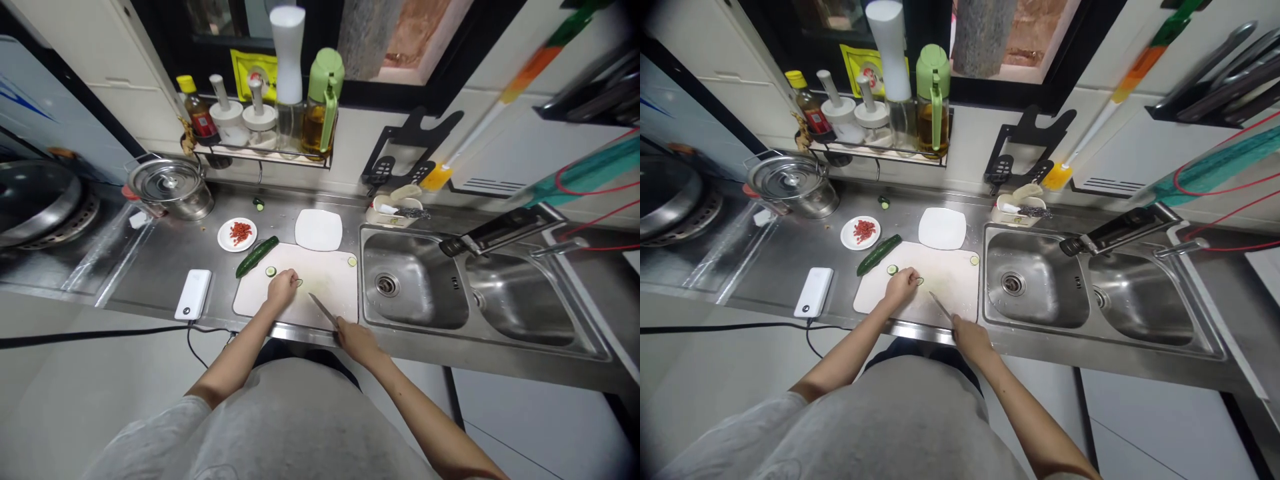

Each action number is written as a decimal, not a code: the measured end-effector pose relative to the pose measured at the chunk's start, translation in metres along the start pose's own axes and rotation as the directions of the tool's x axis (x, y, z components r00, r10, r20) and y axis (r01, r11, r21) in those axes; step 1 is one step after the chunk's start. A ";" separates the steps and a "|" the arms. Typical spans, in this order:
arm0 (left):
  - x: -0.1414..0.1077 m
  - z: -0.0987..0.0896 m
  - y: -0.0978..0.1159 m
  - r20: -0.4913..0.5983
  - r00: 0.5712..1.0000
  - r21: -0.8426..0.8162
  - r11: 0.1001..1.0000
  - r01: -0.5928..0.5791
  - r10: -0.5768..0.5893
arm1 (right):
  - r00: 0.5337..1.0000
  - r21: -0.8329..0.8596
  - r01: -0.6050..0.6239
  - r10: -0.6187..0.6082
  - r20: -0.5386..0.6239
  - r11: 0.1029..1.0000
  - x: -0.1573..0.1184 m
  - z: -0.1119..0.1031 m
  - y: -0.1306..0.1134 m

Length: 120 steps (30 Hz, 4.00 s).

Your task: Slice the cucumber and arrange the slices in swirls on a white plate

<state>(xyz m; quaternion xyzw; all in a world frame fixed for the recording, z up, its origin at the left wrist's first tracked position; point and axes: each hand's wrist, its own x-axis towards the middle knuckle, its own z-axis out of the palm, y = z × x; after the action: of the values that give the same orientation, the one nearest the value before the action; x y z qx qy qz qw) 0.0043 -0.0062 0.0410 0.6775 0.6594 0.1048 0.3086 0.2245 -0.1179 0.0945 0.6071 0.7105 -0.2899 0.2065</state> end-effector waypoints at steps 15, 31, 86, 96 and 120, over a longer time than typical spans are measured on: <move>0.016 -0.039 -0.056 -0.221 0.931 -0.124 0.955 0.268 -0.290 | 1.000 0.034 -0.013 0.012 0.026 0.999 0.001 -0.008 0.000; 0.014 -0.034 -0.063 -0.267 0.934 -0.020 0.970 0.241 -0.238 | 1.000 -0.001 0.003 -0.003 0.006 1.000 0.003 -0.005 0.003; 0.144 -0.010 0.020 -0.239 0.952 -0.089 0.981 0.174 -0.190 | 0.820 0.377 -0.437 0.534 -0.207 0.817 0.040 0.008 0.037; 0.172 -0.001 0.025 -0.179 0.947 -0.090 0.963 0.255 -0.267 | 0.763 0.413 -0.409 0.553 -0.335 0.814 0.039 0.005 0.044; 0.183 -0.014 0.029 -0.115 0.946 -0.083 0.952 0.294 -0.302 | 0.813 0.581 -0.299 0.521 -0.260 0.757 0.236 -0.144 0.053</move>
<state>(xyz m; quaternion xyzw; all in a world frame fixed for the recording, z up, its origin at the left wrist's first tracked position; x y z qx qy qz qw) 0.0399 0.1746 0.0197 0.5515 0.7688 0.1210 0.3003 0.2436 0.1576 0.0413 0.8296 0.4788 -0.2819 -0.0558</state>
